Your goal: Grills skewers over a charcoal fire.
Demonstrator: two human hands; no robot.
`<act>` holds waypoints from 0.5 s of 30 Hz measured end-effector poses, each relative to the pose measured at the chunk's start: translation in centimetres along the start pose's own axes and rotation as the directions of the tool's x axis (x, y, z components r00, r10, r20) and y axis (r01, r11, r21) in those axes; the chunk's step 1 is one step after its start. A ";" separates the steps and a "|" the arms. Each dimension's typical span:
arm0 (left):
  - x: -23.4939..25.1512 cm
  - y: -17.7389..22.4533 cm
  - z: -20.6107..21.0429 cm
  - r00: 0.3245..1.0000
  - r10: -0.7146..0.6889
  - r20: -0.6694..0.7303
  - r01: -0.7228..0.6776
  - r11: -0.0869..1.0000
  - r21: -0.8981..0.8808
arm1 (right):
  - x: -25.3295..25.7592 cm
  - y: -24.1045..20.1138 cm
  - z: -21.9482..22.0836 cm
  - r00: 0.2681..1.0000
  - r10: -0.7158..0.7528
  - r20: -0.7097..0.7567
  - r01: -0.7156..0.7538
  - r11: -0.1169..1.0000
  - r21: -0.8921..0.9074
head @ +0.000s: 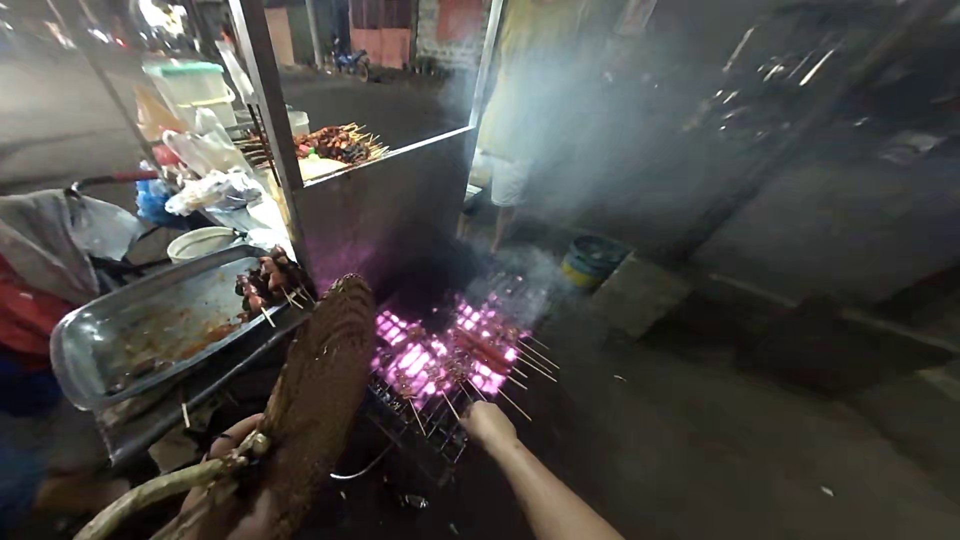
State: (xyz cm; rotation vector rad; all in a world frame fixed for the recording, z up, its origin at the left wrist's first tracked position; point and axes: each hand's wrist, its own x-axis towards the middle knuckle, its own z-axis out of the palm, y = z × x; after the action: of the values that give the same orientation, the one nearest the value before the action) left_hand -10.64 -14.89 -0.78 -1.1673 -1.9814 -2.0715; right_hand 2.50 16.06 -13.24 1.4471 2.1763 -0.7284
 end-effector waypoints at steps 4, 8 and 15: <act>0.2 -1.0 -0.4 0.991 -0.109 -0.083 0.077 0.944 -0.322 | -1.3 -2.0 0.8 0.996 -0.074 -0.053 0.075 0.997 0.018; 0.1 1.7 1.8 0.995 -0.055 0.081 0.067 0.985 -0.159 | -2.2 -5.3 2.5 0.991 -0.121 0.061 0.123 0.992 -0.035; 0.8 0.6 1.5 0.999 0.010 0.031 -0.004 0.984 -0.181 | -1.1 -2.6 0.8 0.996 -0.057 0.074 0.056 0.998 0.014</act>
State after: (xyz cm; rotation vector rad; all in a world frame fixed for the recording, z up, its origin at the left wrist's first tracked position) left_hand -10.21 -13.37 -0.04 -1.2412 -1.8303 -2.2837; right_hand 0.54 13.91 -12.69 1.3467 2.1675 -0.8028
